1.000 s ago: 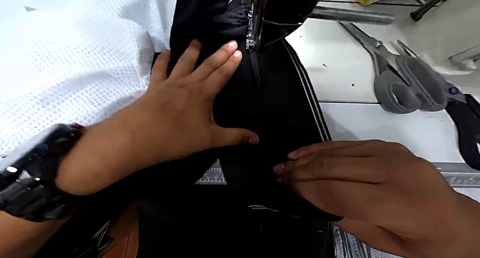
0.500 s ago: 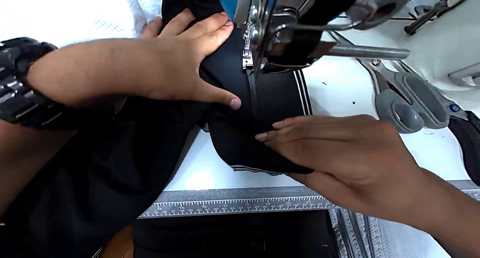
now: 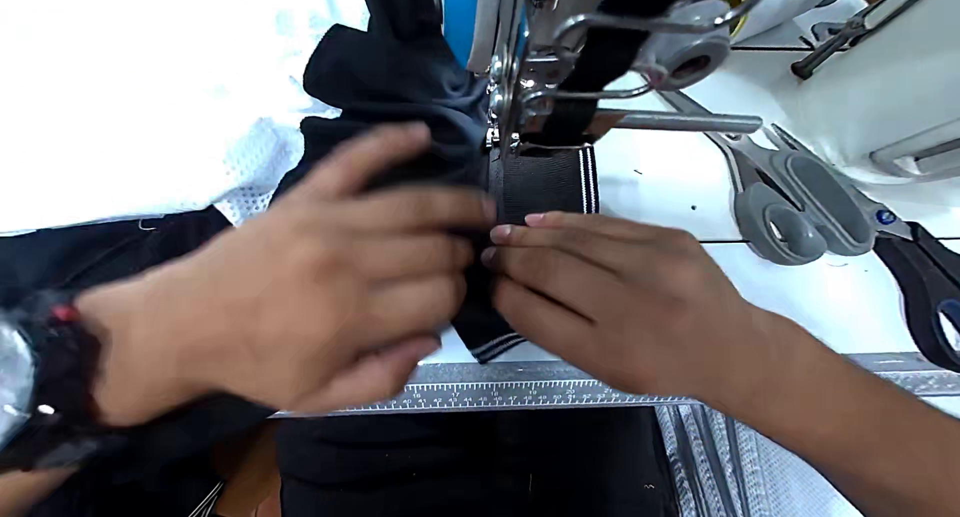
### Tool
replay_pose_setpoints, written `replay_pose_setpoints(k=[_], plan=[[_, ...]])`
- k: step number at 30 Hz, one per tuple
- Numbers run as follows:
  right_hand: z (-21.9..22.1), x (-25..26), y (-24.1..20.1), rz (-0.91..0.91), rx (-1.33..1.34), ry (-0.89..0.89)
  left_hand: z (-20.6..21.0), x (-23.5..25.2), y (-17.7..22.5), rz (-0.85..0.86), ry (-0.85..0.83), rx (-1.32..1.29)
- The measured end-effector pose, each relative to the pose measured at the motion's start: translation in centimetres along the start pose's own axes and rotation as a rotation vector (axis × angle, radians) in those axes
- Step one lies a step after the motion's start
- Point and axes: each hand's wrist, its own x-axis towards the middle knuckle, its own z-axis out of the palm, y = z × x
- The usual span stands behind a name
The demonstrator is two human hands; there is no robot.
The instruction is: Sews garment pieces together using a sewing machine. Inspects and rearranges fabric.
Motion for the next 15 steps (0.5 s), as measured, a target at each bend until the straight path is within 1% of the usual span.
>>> replay_pose_setpoints(k=[1, 3, 6, 9, 13, 15], plan=[[-0.1, -0.1, -0.3, -0.031, -0.016, -0.017, 0.5, -0.2, 1.1, 0.017, 0.004, -0.008], [-0.6, -0.6, 0.1, -0.047, 0.029, -0.029, 0.6, -0.2, 1.9, -0.018, 0.017, 0.057], [-1.1, -1.8, 1.0, -0.031, 0.129, -0.028, 1.1, -0.2, 1.4, -0.118, 0.005, 0.151], [-1.4, -2.1, 1.0, -0.035, 0.131, -0.052, 2.1, 0.6, 1.9, -0.205, -0.008, 0.246], [-1.5, -2.1, 1.3, -0.032, 0.118, -0.069, 2.6, 1.4, 1.5, -0.264, -0.022, 0.267], [-1.5, -1.9, 1.6, -0.012, 0.116, -0.059, 2.5, 1.5, 0.9, -0.255, -0.027, 0.243]])
